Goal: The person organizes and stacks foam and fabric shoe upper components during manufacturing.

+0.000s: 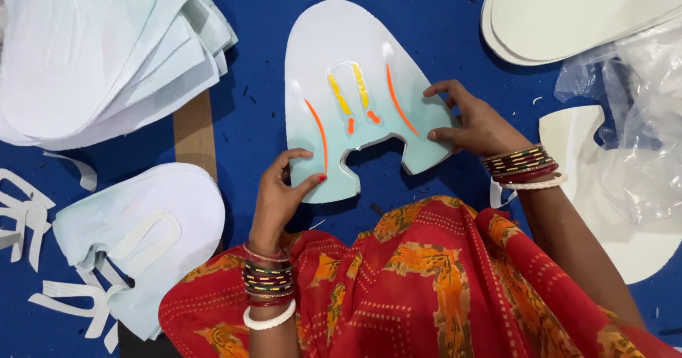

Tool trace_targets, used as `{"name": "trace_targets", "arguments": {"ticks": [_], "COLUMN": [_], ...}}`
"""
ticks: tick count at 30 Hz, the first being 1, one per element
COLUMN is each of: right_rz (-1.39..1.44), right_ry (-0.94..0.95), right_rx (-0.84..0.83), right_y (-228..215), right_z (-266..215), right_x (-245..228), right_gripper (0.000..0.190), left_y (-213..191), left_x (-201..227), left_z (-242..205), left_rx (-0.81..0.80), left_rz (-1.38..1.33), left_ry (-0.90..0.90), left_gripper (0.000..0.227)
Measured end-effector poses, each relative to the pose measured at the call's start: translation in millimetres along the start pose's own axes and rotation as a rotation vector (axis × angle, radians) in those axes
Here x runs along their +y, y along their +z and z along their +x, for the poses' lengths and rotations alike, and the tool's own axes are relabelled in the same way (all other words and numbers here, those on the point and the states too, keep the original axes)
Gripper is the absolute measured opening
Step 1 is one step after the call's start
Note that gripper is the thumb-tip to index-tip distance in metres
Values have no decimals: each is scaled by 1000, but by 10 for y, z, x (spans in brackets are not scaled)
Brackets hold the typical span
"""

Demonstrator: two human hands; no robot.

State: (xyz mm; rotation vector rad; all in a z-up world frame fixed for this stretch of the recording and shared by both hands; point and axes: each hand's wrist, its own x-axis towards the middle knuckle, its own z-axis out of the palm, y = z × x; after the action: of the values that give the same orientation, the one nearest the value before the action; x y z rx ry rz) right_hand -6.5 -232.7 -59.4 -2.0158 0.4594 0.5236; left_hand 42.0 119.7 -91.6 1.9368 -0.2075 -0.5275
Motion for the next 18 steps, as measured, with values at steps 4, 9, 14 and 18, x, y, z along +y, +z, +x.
{"name": "trace_targets", "arguments": {"ticks": [4,9,14,18], "right_rz": [-48,-133,-326,-497], "right_ry": [25,20,-124,-54], "right_rx": [7,26,76,104], "right_y": [42,68,121,143], "right_z": [-35,-42,41,-34], "right_x": [-94,-77,109,-41], "right_gripper": [64,50,44,41], "left_y": [16,28,26,35], "left_x": [-15,32,4,-4], "left_z": [-37,-35,-39,-42], "left_rx": [14,26,29,38], "left_rz": [-22,-47,-21,-19], "left_ry": [-112,-74,-72,-15], "left_gripper": [37,35,36,35]}}
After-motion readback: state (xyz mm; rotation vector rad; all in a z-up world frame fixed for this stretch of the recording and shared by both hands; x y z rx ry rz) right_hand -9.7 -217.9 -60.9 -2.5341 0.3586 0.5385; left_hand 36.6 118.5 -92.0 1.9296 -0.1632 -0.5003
